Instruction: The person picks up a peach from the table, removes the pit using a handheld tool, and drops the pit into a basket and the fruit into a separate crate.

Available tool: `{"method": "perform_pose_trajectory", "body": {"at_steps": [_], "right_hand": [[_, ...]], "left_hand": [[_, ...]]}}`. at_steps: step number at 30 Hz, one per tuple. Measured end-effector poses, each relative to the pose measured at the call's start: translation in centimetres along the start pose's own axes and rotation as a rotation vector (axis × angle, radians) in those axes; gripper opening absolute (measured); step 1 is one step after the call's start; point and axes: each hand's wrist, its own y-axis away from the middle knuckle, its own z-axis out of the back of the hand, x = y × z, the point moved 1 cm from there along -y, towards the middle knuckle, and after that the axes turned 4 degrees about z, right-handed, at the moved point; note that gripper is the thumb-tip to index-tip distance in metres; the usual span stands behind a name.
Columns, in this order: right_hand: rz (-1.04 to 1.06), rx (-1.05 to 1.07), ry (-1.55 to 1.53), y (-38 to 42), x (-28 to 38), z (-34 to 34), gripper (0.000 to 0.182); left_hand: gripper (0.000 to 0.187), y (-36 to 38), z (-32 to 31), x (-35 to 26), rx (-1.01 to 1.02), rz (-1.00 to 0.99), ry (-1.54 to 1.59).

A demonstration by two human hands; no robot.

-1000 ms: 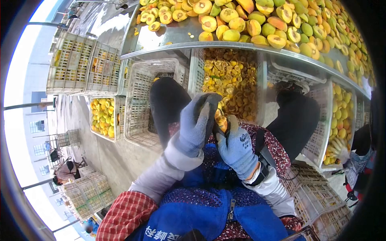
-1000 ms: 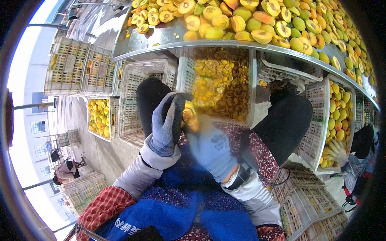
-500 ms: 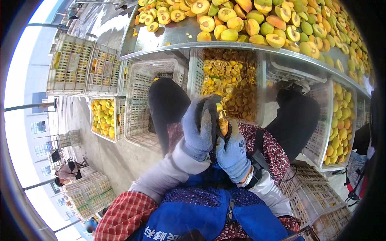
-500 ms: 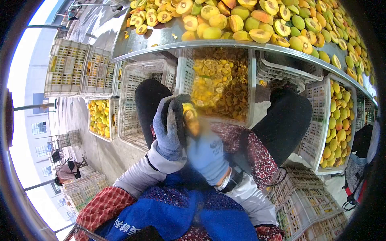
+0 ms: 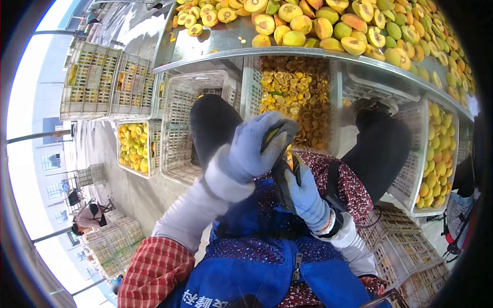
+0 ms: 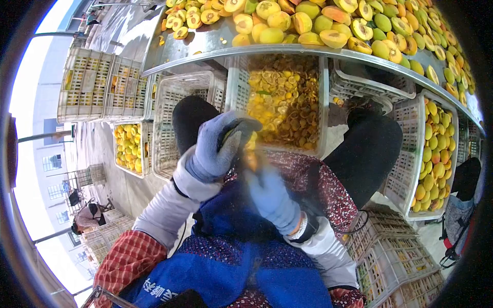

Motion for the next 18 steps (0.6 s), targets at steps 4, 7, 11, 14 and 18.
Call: {"method": "perform_pose_trajectory", "body": {"at_steps": [4, 7, 11, 14, 18], "right_hand": [[-0.398, 0.049, -0.795, -0.7, 2.6, 0.1, 0.024], [-0.477, -0.015, -0.844, -0.8, 2.1, -0.2, 0.023], [-0.557, 0.033, -0.895, -0.8, 2.7, 0.0, 0.022], [-0.679, -0.020, -0.888, -1.0, 3.3, -0.1, 0.024], [-0.556, 0.043, -0.674, -0.7, 2.7, -0.2, 0.025]], "left_hand": [[0.016, -0.9, 0.3, 1.3, 0.106, -0.038, -0.008], [0.015, -1.0, 0.0, 1.3, 0.096, -0.094, -0.136], [0.018, -0.6, -0.2, 1.3, 0.098, -0.105, -0.199], [0.018, -0.4, -0.2, 1.6, 0.079, -0.122, -0.217], [0.018, -0.2, -0.3, 3.1, 0.156, 0.011, -0.071]]}}
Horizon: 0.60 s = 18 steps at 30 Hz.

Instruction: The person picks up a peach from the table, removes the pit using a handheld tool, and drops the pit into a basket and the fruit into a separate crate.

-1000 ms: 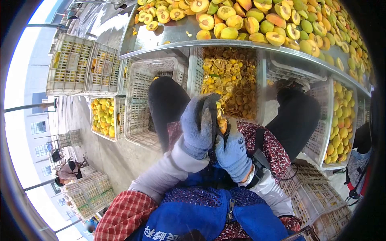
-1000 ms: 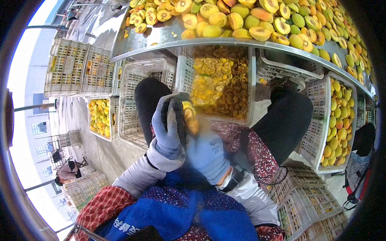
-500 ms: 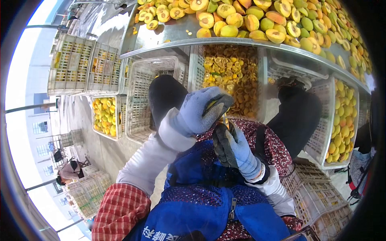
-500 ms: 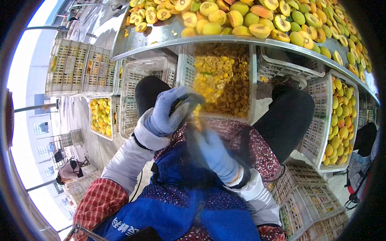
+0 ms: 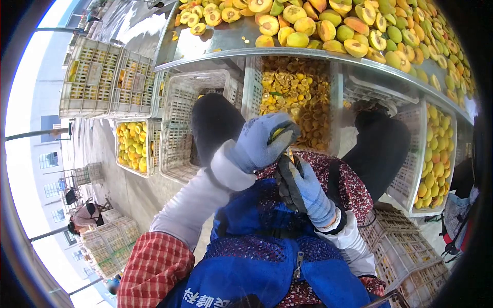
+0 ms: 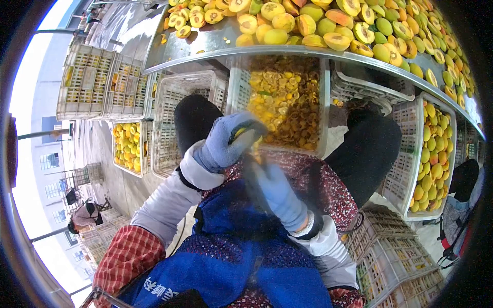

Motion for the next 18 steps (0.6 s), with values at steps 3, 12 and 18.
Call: {"method": "perform_pose_trajectory", "body": {"at_steps": [3, 12, 18], "right_hand": [[-0.109, -0.047, -0.096, -0.3, 0.0, 0.1, 0.025], [0.082, -0.006, 0.248, -0.4, -1.5, 1.5, 0.021], [-0.300, 0.007, -0.352, 0.4, -0.1, 0.1, 0.027]], "left_hand": [[0.018, 0.9, -0.5, 0.5, -0.096, 0.002, 0.069], [0.013, 0.0, -1.2, 0.3, 0.018, 0.162, 0.078], [0.021, 1.1, -1.6, 1.1, -0.026, 0.139, 0.479]]}}
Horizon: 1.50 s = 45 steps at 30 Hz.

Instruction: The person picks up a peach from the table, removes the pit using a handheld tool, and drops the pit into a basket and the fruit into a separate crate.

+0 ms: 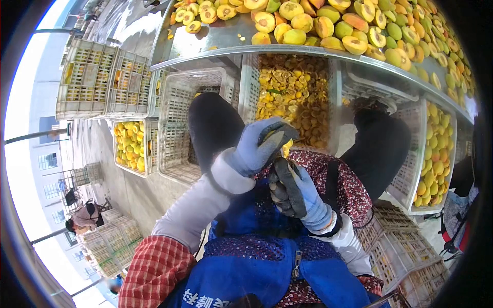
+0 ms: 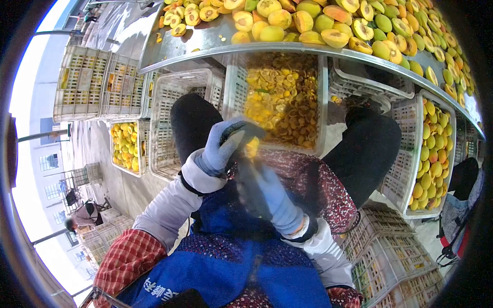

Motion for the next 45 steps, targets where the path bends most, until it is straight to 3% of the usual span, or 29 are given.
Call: {"method": "perform_pose_trajectory", "body": {"at_steps": [4, 6, 10, 12, 13, 14, 16, 18, 19, 20, 21, 22, 24, 26, 27, 29, 31, 32, 33, 34, 35, 36, 38, 40, 42, 44, 45], "right_hand": [[-0.017, 0.063, -0.017, 0.1, 0.4, -0.7, 0.037], [-0.160, 0.406, -0.353, -0.5, 0.0, 0.5, 0.041], [-0.171, 0.567, -0.467, -1.3, -0.4, 1.4, 0.047], [-0.202, 0.595, -0.501, -0.9, 0.4, 1.1, 0.048], [-0.089, 0.712, -0.472, -0.4, 1.8, 0.2, 0.048], [0.029, 0.830, -0.449, -0.2, 2.9, -0.3, 0.049], [0.019, 0.597, -0.535, -3.8, 2.2, 4.1, 0.043], [-0.038, 0.330, -0.535, -5.1, 1.0, 6.6, 0.038], [-0.042, 0.343, -0.516, -4.3, 1.6, 5.2, 0.038], [-0.002, 0.181, -0.243, -2.8, 2.2, 3.3, 0.035], [0.050, 0.016, 0.024, -1.8, 2.5, 2.2, 0.032], [0.074, 0.025, 0.027, -2.0, 2.4, 2.0, 0.032], [0.191, -0.036, 0.028, -2.3, 2.0, 2.6, 0.027], [0.313, 0.021, 0.202, -2.0, 1.2, 3.0, 0.025], [0.266, 0.153, 0.120, -1.5, 1.5, 2.1, 0.024], [0.220, 0.075, 0.106, -3.0, 1.1, 3.0, 0.024], [0.135, -0.043, 0.067, -4.4, 1.4, 4.7, 0.025], [0.135, -0.046, 0.063, -4.2, 2.2, 4.3, 0.025], [0.164, -0.050, -0.008, -3.6, 3.3, 3.4, 0.026], [0.194, -0.056, -0.080, -3.3, 3.9, 3.1, 0.027], [0.324, -0.130, 0.122, -3.5, 3.7, 4.1, 0.029], [0.324, -0.135, 0.112, -4.1, 3.7, 5.2, 0.029], [0.390, -0.244, 0.281, -4.6, 3.8, 6.4, 0.029], [0.413, -0.229, 0.313, -4.5, 4.6, 5.9, 0.028], [0.441, -0.201, 0.356, -4.4, 6.2, 4.9, 0.026], [0.401, -0.212, 0.184, -4.4, 7.1, 4.6, 0.023], [0.426, -0.249, 0.200, -4.2, 7.4, 4.2, 0.022]], "left_hand": [[0.021, 0.0, -0.2, -0.1, -0.030, -0.041, 0.124], [0.020, -0.1, -0.6, -0.2, -0.034, -0.055, 0.116], [0.019, -0.2, -1.0, -0.1, -0.071, -0.007, 0.224], [0.021, 0.0, -0.9, 0.6, -0.177, -0.170, -0.336], [0.023, 0.7, -1.5, 3.9, -0.358, 0.001, 0.174], [0.023, 1.1, -0.8, 4.3, -0.366, -0.004, 0.169], [0.027, 2.0, 1.5, 4.5, -0.460, 0.167, 0.718], [0.029, 2.7, 5.2, 2.1, -0.596, -0.039, 0.340], [0.030, 3.4, 7.7, 3.1, -0.729, -0.111, 0.125], [0.030, 4.4, 10.6, 4.4, -0.852, -0.174, -0.095], [0.034, 5.9, 13.8, 4.3, -0.831, 0.001, -0.143], [0.039, 7.1, 16.9, 4.0, -0.800, 0.165, -0.189], [0.048, 9.0, 19.9, 4.4, -0.896, 0.485, -1.333], [0.048, 7.7, 19.8, 3.6, -1.023, 0.461, -1.035], [0.035, 5.5, 17.9, 1.9, -1.003, 0.334, -0.771], [0.025, -0.4, 13.9, -0.3, -0.833, 0.136, -0.720], [0.032, -6.8, 11.4, -2.7, -0.561, 0.252, -0.781], [0.040, -10.3, 11.0, -2.6, -0.505, 0.335, -0.959], [0.049, -13.8, 11.1, -0.8, -0.535, 0.201, -1.165], [0.047, -16.7, 10.7, -1.4, -0.424, 0.321, -1.264], [0.046, -19.0, 10.5, -2.0, -0.309, 0.435, -1.361], [0.046, -20.5, 11.0, -1.7, -0.297, 0.435, -1.365], [0.044, -22.2, 11.3, -1.1, 0.154, 0.294, -1.492], [0.045, -22.9, 12.0, -1.2, 0.070, 0.392, -1.263], [0.052, -23.3, 13.5, 0.5, -0.056, 0.320, -1.121], [0.057, -20.8, 13.6, 0.6, -0.225, 0.110, -0.791], [0.059, -19.4, 13.8, 1.8, -0.221, -0.111, -0.594]]}}
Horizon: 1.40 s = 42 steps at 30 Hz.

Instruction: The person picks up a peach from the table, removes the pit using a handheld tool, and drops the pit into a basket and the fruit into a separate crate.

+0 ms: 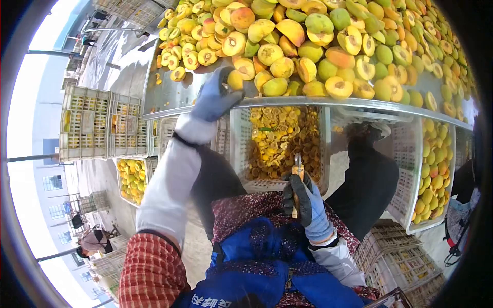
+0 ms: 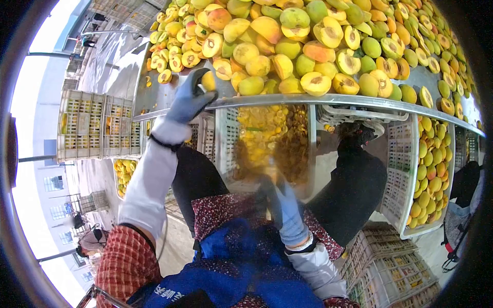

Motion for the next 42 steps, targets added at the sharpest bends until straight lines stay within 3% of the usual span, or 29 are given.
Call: {"method": "perform_pose_trajectory", "body": {"at_steps": [1, 2, 4, 5, 7, 10, 12, 13, 15, 16, 17, 19, 22, 24, 25, 27, 28, 29, 31, 32, 35, 39, 41, 42], "right_hand": [[-0.005, -0.003, -0.002, 0.2, 0.2, -0.4, 0.022], [0.086, 0.035, 0.040, 0.6, 0.3, -1.0, 0.022], [0.275, 0.183, 0.188, 0.9, -0.1, -1.5, 0.026], [0.268, 0.185, 0.188, 1.1, 0.0, -1.9, 0.026], [0.878, 0.155, 0.817, 2.0, 1.9, -3.8, 0.032], [0.890, 0.073, 1.049, 4.1, 3.2, -5.6, 0.034], [0.837, 0.070, 1.133, 4.5, 2.6, -5.8, 0.030], [0.838, 0.076, 1.137, 4.7, 2.0, -5.9, 0.030], [0.903, 0.052, 1.181, 5.2, 1.1, -6.0, 0.031], [0.904, 0.056, 1.184, 5.4, 0.8, -6.0, 0.031], [0.874, 0.085, 1.187, 5.7, 0.5, -6.0, 0.035], [0.843, 0.116, 1.188, 6.1, -0.2, -6.0, 0.038], [1.019, 0.083, 1.161, 6.1, -2.2, -5.3, 0.038], [1.176, -0.007, 1.023, 5.3, -3.7, -4.7, 0.026], [1.175, -0.007, 1.024, 5.6, -4.1, -4.2, 0.026], [0.054, 0.312, -0.051, 5.8, -4.4, -4.5, 0.026], [-0.096, 0.287, -0.090, 6.7, -3.2, -5.2, 0.034], [-0.098, 0.289, -0.092, 6.7, -2.5, -5.3, 0.034], [-0.392, 0.523, -0.328, 6.8, -2.0, -5.0, 0.041], [-0.483, 0.500, -0.449, 6.9, -2.1, -4.9, 0.044], [-0.535, 0.651, -0.592, 6.4, -3.2, -4.2, 0.045], [-0.467, 0.676, -0.576, 6.2, -4.0, -4.3, 0.039], [0.084, 0.331, 0.059, 5.6, -4.7, -4.4, 0.028], [0.148, 0.298, 0.099, 5.3, -5.3, -3.8, 0.028]], "left_hand": [[0.063, 2.9, -0.1, -3.2, 0.069, 0.136, 0.494], [0.066, 5.5, -0.2, -6.1, 0.120, 0.140, 0.763], [0.068, 10.4, -0.6, -9.0, 0.249, 0.316, 0.901], [0.071, 12.2, -1.2, -10.5, 0.253, 0.416, 0.989], [0.072, 14.8, -2.6, -11.3, 0.332, 0.440, 1.118], [0.066, 16.8, -3.6, -12.7, 0.306, 0.404, 1.223], [0.054, 17.7, -4.5, -12.5, 0.165, 0.436, 1.480], [0.054, 18.3, -4.7, -12.5, 0.160, 0.433, 1.483], [0.044, 19.2, -4.9, -12.5, 0.020, 0.283, 1.143], [0.040, 19.6, -5.2, -12.4, -0.045, 0.301, 1.079], [0.040, 19.8, -5.3, -12.4, -0.046, 0.299, 1.081], [0.041, 20.3, -5.2, -12.6, -0.132, 0.228, 0.779], [0.037, 20.9, -5.8, -12.8, -0.193, 0.179, 0.915], [0.037, 21.0, -5.8, -12.8, -0.238, 0.127, 0.925], [0.036, 21.0, -5.7, -12.5, -0.215, 0.070, 0.876], [0.036, 21.0, -5.5, -12.1, -0.195, 0.013, 0.826], [0.036, 21.0, -5.5, -12.0, -0.141, 0.022, 0.788], [0.036, 21.0, -5.3, -11.9, -0.088, 0.034, 0.748], [0.034, 21.0, -5.1, -11.9, -0.059, 0.023, 0.787], [0.034, 20.9, -5.2, -11.7, -0.065, 0.025, 0.782], [0.033, 21.3, -5.4, -11.3, -0.066, 0.015, 0.774], [0.034, 21.9, -5.2, -11.3, -0.094, 0.063, 0.800], [0.033, 22.2, -5.6, -11.1, -0.114, 0.147, 0.880], [0.033, 22.3, -5.7, -11.0, -0.135, 0.224, 0.956]]}}
